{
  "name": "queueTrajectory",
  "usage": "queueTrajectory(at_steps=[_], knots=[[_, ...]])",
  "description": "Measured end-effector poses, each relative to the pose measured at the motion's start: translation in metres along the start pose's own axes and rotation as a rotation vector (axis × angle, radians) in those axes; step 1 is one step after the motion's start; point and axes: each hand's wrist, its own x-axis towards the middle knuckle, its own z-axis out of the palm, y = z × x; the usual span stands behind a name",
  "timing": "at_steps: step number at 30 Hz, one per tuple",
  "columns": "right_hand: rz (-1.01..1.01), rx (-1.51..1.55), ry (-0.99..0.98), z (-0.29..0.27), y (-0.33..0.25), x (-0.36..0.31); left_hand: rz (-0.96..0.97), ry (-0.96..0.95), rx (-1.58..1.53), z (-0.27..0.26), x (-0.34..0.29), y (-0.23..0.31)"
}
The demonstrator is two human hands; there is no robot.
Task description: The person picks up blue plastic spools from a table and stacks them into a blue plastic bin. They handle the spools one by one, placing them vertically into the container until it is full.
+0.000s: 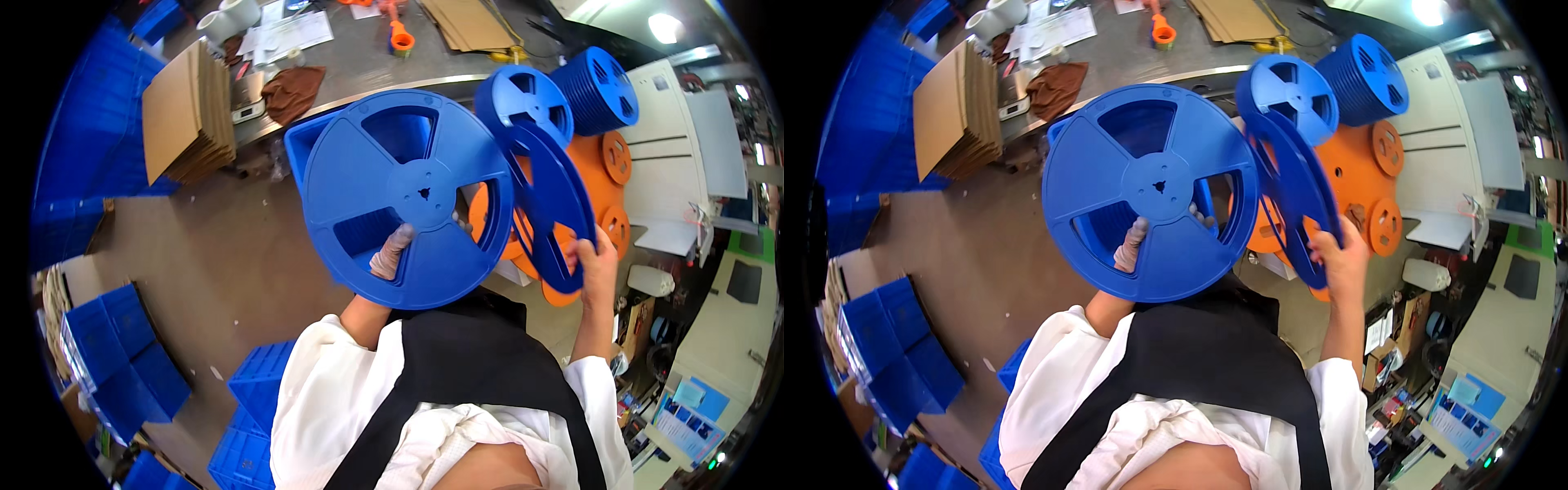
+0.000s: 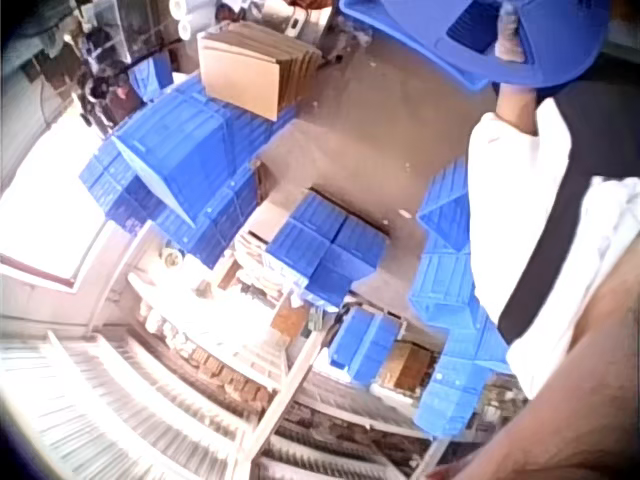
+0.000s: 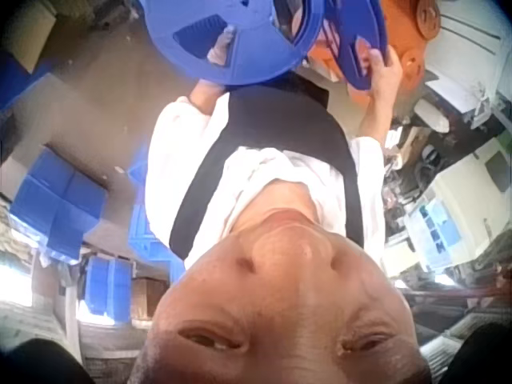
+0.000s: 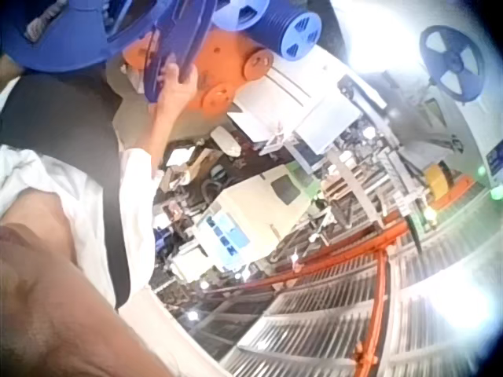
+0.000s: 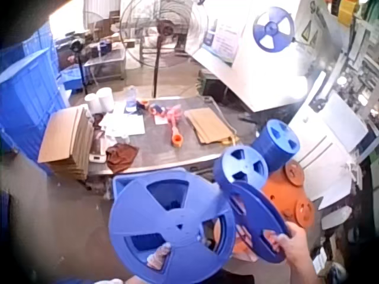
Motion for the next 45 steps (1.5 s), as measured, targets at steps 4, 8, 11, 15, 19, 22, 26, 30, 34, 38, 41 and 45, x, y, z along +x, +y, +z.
queueTrajectory(at_steps=[4,8,11,15,19,22,26,30,34,38,41,45], knots=[[0.071,0.065,0.101,-0.014,0.038,-0.001,-0.042,-0.209,-0.276,-0.017,-0.006,0.006],[0.110,0.195,0.213,-0.010,0.046,-0.002,-0.015,-0.293,-0.283,-0.030,-0.006,0.012],[0.066,0.475,0.293,-0.014,0.027,-0.005,0.086,-0.273,-0.208,-0.030,-0.008,0.017],[-0.017,0.846,0.238,-0.043,0.042,0.000,0.217,-0.222,-0.134,-0.023,-0.020,0.034],[-0.066,1.140,0.066,-0.055,0.053,-0.003,0.181,-0.386,-0.151,-0.009,-0.033,0.057],[-0.022,1.225,-0.002,-0.054,0.056,-0.003,0.274,-0.405,-0.014,-0.026,-0.035,0.080],[-0.026,1.238,-0.029,-0.047,0.049,-0.003,0.489,-0.451,0.183,-0.034,-0.030,0.080],[-0.031,1.262,-0.005,-0.041,0.048,-0.002,0.430,-0.233,0.157,-0.033,-0.038,0.062],[-0.035,1.322,-0.140,-0.038,0.053,-0.003,0.356,-0.127,0.168,-0.021,-0.031,0.046],[-0.046,1.131,-0.101,-0.007,0.057,-0.003,0.239,-0.064,0.184,-0.021,-0.014,0.017],[-0.145,0.703,0.233,0.023,0.054,0.011,0.210,0.178,0.473,-0.013,-0.012,-0.003],[-0.383,-0.017,0.410,0.032,0.065,0.010,0.054,0.110,0.429,-0.019,0.004,-0.029]])
